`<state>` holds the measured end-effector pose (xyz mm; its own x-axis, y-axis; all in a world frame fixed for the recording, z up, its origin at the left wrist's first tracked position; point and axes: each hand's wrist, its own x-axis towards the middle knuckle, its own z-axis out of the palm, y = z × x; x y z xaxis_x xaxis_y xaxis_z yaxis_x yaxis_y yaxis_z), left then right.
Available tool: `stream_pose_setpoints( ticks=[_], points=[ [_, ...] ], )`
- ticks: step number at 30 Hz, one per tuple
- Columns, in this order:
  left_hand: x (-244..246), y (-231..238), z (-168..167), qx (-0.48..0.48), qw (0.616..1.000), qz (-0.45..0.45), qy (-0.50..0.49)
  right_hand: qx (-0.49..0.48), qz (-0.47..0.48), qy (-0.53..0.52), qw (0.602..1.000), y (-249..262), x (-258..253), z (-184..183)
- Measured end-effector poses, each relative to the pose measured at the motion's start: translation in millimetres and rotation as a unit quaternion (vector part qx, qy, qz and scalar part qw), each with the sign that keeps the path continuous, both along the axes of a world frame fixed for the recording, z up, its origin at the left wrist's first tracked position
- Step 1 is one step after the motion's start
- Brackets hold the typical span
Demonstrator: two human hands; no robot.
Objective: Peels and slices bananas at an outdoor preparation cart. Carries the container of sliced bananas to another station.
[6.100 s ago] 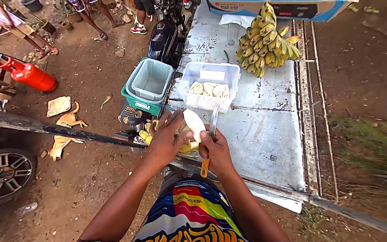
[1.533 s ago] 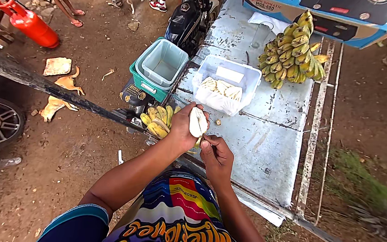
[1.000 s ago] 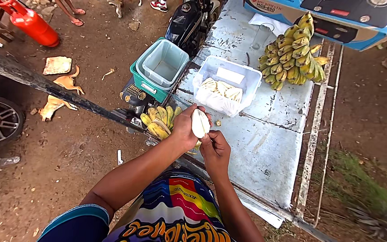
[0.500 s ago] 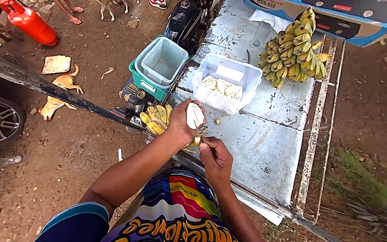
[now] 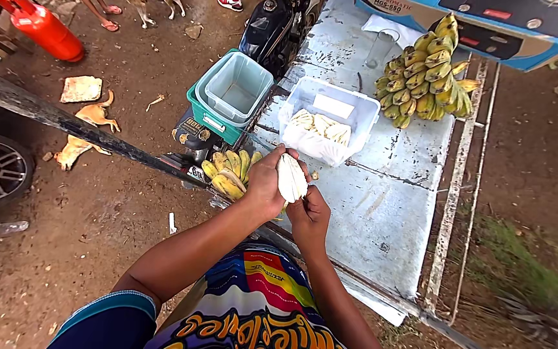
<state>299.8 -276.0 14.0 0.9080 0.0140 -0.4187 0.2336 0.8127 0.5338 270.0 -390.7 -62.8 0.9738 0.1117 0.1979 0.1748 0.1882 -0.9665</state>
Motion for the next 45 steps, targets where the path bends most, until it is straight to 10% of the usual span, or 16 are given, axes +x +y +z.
stream_pose_setpoints(
  ticks=[7,14,18,22,33,45],
  points=[
    [14.8,7.3,-14.9,0.027,0.998,0.039,0.035,0.014,0.06,-0.032,0.998,-11.3,-4.1,0.2],
    [9.2,14.6,-33.3,0.246,0.941,0.002,-0.231,0.058,0.065,0.103,0.991,-7.1,1.5,12.2],
    [5.8,27.7,-35.2,0.292,0.919,-0.116,-0.239,-0.101,-0.047,-0.023,0.994,-10.3,14.8,9.6],
    [1.9,23.7,-26.8,0.207,0.972,-0.106,-0.043,-0.268,-0.055,-0.204,0.94,-21.8,20.4,10.8],
    [11.9,29.9,-27.0,0.047,0.999,-0.027,-0.005,0.012,0.026,-0.001,1.0,-5.1,-13.5,8.9],
    [13.6,22.5,-21.7,0.059,0.998,0.024,0.011,0.056,0.037,0.021,0.998,-0.3,-17.6,8.9]
  ],
)
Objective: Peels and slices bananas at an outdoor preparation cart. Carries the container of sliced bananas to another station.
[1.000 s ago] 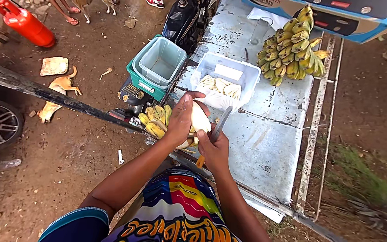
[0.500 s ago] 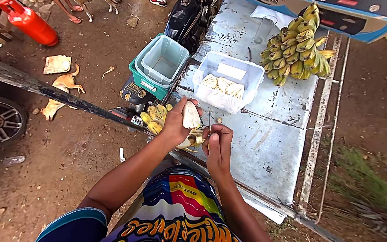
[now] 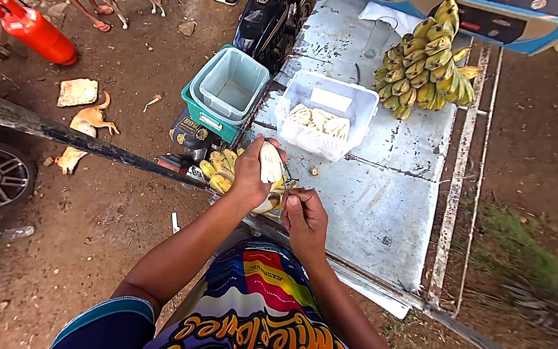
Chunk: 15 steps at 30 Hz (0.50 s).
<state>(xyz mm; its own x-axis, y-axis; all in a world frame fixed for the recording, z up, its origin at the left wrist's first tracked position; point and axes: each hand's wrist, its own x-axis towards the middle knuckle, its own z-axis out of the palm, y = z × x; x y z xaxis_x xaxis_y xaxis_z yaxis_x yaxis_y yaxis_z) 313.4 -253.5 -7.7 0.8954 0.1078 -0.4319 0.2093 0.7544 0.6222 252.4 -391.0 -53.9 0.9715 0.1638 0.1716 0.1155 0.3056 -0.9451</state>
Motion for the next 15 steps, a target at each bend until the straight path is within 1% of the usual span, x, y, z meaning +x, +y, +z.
stream_pose_setpoints(
  ticks=[8,15],
  points=[
    [-0.3,-1.1,1.9,-0.059,0.998,0.017,0.02,-0.008,-0.008,-0.009,1.0,4.3,6.8,-1.6],
    [-9.4,-8.0,7.2,-0.073,0.997,-0.01,0.005,-0.024,-0.024,0.008,0.999,8.3,13.4,-4.5]
  ],
)
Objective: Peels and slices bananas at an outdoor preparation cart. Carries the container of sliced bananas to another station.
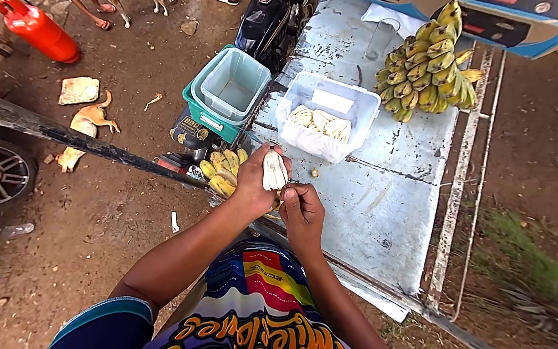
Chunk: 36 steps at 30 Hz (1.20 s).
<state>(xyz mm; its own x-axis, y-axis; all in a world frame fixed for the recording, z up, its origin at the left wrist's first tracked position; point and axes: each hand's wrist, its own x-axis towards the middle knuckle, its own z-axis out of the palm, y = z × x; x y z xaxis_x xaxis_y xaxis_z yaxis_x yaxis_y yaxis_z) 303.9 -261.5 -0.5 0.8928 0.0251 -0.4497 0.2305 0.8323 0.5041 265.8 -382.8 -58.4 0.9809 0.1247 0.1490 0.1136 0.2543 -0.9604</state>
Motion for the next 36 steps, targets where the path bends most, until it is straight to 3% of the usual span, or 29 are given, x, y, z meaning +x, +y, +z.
stream_pose_setpoints(
  ticks=[9,14,21,36],
  points=[
    [-7.3,-9.3,0.8,0.031,0.999,-0.001,-0.041,-0.005,-0.008,0.01,1.0,2.0,11.4,-9.0],
    [-0.8,-7.7,-8.8,0.037,0.999,0.011,-0.003,-0.037,0.0,0.046,0.998,0.8,14.2,-9.6],
    [8.2,0.9,-7.1,0.015,0.999,0.034,-0.004,-0.004,0.024,-0.048,0.999,-15.2,-10.8,16.2],
    [2.4,-8.0,3.7,-0.005,0.999,0.037,0.032,0.002,0.011,-0.038,0.999,-6.6,-3.6,3.1]
  ],
)
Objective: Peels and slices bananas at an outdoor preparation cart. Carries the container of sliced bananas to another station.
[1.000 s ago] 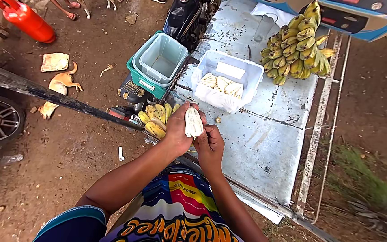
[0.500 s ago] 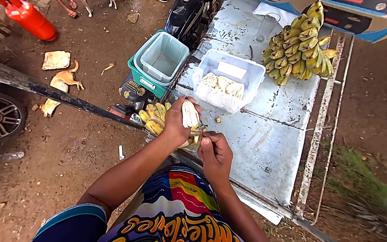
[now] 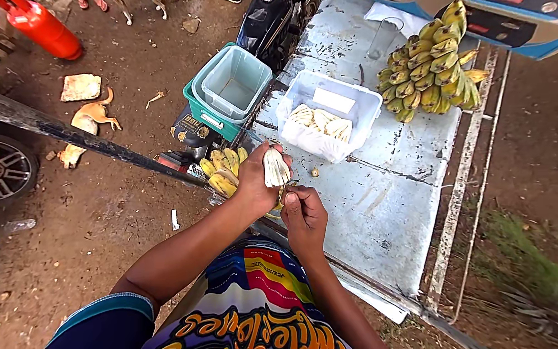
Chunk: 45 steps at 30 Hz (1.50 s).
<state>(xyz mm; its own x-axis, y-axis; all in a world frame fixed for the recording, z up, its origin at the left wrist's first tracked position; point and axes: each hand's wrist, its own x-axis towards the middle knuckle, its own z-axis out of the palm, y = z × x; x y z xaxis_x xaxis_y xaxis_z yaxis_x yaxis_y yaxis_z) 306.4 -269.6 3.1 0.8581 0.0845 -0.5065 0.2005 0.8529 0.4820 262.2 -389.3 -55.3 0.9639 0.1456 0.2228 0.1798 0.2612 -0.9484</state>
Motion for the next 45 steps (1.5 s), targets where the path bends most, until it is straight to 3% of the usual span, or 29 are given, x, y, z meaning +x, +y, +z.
stream_pose_setpoints(
  ticks=[5,13,18,22,24,26,29,34,36,38,42,45],
  points=[
    [-5.7,-5.7,9.6,-0.005,0.999,0.017,0.039,-0.013,-0.007,0.006,1.0,4.0,7.9,-4.5],
    [-12.1,-6.5,-2.0,0.019,0.999,-0.023,-0.045,-0.02,-0.003,0.04,0.999,5.3,17.1,-13.8],
    [-6.3,-7.5,-11.3,0.022,1.0,-0.004,-0.021,-0.047,-0.009,0.058,0.997,6.0,17.1,-15.2],
    [1.1,1.1,-11.5,0.072,0.997,0.006,-0.012,-0.045,0.024,-0.045,0.998,-4.1,6.9,-3.4],
    [-0.6,6.9,-16.4,0.187,0.978,-0.012,-0.089,-0.041,0.051,-0.041,0.997,-7.5,3.2,-0.2],
    [-1.8,8.7,-21.9,0.288,0.938,-0.04,-0.19,-0.009,0.09,0.027,0.996,-9.2,6.7,-1.1],
    [-2.5,7.0,-23.4,0.353,0.887,-0.089,-0.282,0.065,0.057,0.137,0.987,-10.6,16.5,4.3],
    [-3.0,25.1,-10.4,0.462,0.815,-0.249,-0.246,-0.026,-0.022,0.083,0.996,-37.2,42.5,11.2],
    [-1.6,29.5,-10.6,0.451,0.797,-0.326,-0.235,-0.065,-0.014,0.058,0.996,-44.3,48.2,17.8],
    [-2.1,27.9,-13.5,0.417,0.808,-0.343,-0.234,-0.066,-0.015,0.027,0.997,-43.2,49.2,24.3],
    [-6.5,20.9,-13.0,0.351,0.885,-0.244,-0.185,-0.076,-0.086,-0.015,0.993,-32.6,41.9,17.8],
    [-7.1,19.3,-8.6,0.28,0.927,-0.183,-0.168,-0.104,-0.02,0.022,0.994,-28.4,33.8,4.1]
  ],
)
